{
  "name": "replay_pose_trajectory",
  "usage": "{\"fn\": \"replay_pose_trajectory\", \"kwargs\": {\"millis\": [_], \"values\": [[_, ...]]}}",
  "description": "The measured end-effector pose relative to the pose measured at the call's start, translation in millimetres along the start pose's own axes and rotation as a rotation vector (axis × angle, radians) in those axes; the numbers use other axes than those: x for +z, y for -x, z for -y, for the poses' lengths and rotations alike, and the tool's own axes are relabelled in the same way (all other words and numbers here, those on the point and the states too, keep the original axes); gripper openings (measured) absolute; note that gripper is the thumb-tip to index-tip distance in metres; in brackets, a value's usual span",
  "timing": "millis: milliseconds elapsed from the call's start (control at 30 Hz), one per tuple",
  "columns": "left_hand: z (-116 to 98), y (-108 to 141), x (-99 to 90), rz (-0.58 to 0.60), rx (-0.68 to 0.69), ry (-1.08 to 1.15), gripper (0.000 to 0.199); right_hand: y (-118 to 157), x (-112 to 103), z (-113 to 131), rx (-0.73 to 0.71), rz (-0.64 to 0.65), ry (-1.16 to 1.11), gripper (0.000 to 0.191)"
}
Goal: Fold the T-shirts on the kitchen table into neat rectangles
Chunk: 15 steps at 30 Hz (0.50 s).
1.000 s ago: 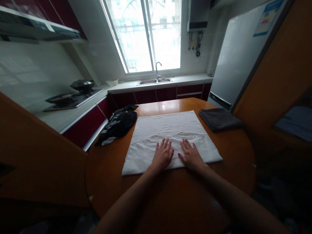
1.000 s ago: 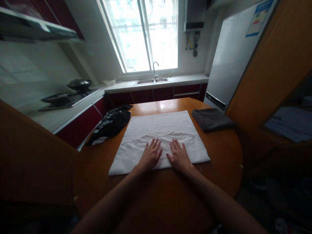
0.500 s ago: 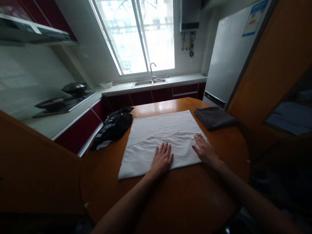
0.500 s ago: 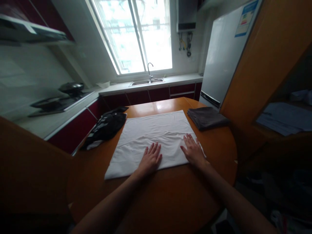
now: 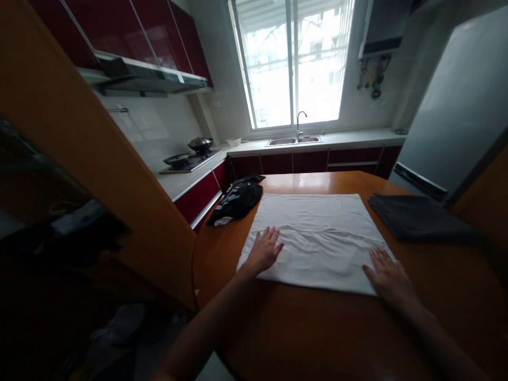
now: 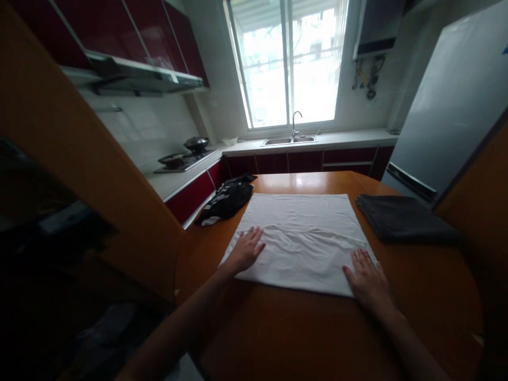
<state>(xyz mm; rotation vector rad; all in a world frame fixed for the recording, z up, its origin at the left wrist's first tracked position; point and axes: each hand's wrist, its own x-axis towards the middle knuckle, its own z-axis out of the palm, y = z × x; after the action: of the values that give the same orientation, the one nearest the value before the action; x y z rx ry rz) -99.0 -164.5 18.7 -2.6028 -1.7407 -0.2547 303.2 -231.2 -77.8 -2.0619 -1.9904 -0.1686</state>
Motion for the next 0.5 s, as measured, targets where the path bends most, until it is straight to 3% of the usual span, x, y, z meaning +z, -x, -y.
{"fn": "replay_pose_trajectory", "kwargs": {"millis": [100,167,300,500], "values": [[34.6,13.1,10.5,-0.006,-0.118,-0.068,0.056,-0.1,-1.7,1.1,0.007,0.009,-0.004,0.068],[45.4,18.2,17.3,-0.043,-0.131,-0.082,0.054,-0.2,-3.4,1.9,0.012,0.017,-0.005,0.069],[47.7,19.7,22.0,-0.099,-0.117,-0.079,0.052,-0.5,-6.7,3.8,0.026,0.023,-0.008,0.068],[51.9,19.1,21.3,-0.049,-0.128,-0.021,0.051,-1.5,-18.5,10.0,0.030,0.035,-0.029,0.065]]}}
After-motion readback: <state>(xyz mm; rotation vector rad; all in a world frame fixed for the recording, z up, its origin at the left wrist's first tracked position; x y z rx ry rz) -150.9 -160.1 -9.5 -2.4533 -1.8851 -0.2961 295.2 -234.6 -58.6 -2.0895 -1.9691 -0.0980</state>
